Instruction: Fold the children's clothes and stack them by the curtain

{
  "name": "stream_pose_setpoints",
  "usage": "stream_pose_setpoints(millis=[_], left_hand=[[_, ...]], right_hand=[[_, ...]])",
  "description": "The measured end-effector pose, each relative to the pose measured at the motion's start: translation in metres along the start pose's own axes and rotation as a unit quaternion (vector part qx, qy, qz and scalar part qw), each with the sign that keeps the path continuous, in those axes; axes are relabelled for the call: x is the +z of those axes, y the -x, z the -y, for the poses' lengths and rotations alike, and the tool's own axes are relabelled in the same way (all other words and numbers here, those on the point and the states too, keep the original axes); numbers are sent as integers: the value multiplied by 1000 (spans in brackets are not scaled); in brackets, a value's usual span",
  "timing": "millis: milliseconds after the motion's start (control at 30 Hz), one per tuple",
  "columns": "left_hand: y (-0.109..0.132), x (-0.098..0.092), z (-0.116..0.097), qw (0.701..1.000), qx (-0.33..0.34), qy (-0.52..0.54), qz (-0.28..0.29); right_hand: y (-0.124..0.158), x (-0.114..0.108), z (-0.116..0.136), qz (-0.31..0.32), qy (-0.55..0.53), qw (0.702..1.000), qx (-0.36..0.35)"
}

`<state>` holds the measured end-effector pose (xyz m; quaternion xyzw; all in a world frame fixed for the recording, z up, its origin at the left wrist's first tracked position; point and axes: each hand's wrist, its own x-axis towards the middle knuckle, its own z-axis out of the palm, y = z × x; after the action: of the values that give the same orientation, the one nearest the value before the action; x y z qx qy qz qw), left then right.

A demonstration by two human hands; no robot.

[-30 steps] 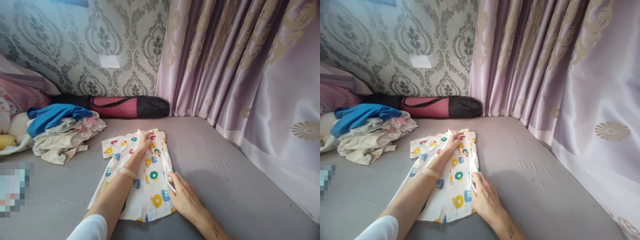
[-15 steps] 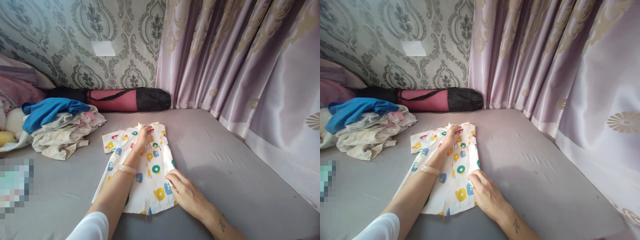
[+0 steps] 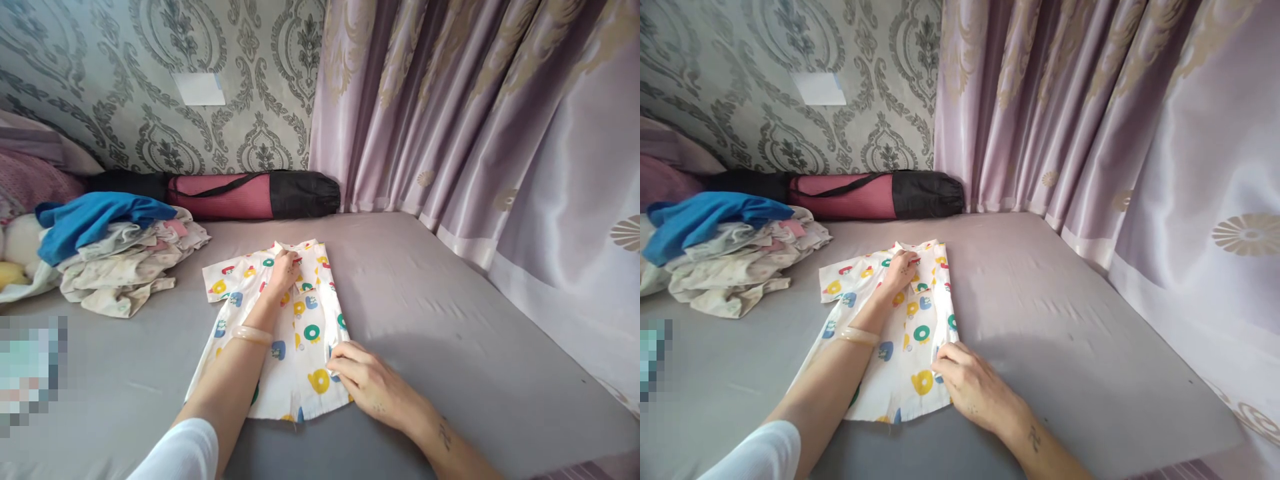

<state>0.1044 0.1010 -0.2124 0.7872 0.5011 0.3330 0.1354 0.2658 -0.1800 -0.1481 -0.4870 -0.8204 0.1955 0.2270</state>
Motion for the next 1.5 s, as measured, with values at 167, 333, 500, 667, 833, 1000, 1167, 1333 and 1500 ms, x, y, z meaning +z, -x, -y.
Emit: stream_pose_setpoints(millis=[167, 333, 500, 667, 833, 1000, 1167, 1333, 1500], left_hand=[[0, 1, 4, 1000, 4, 0, 5], [0, 5, 7, 1000, 13, 3, 5], [0, 7, 9, 1000, 25, 4, 3], [1, 6, 10, 999, 32, -1, 0], [1, 5, 10, 999, 37, -3, -2], [1, 4, 10, 999, 39, -10, -3], [1, 4, 5, 1000, 28, -1, -13], [3, 1, 0, 999, 22, 16, -21], [5, -5, 0, 998, 26, 47, -15]], right_hand=[[-1, 3, -2, -123, -50, 991, -4], [1, -3, 1, -146, -85, 984, 59], [2, -2, 1, -25, -6, 999, 38], [0, 1, 0, 17, 8, 999, 36], [0, -2, 2, 36, -30, 999, 28], [-2, -5, -3, 15, -107, 993, 39], [-25, -14, -22, -89, -55, 991, 85], [-72, -7, -33, -17, 130, 986, 99], [-102, 21, -39, -10, 199, 974, 112]])
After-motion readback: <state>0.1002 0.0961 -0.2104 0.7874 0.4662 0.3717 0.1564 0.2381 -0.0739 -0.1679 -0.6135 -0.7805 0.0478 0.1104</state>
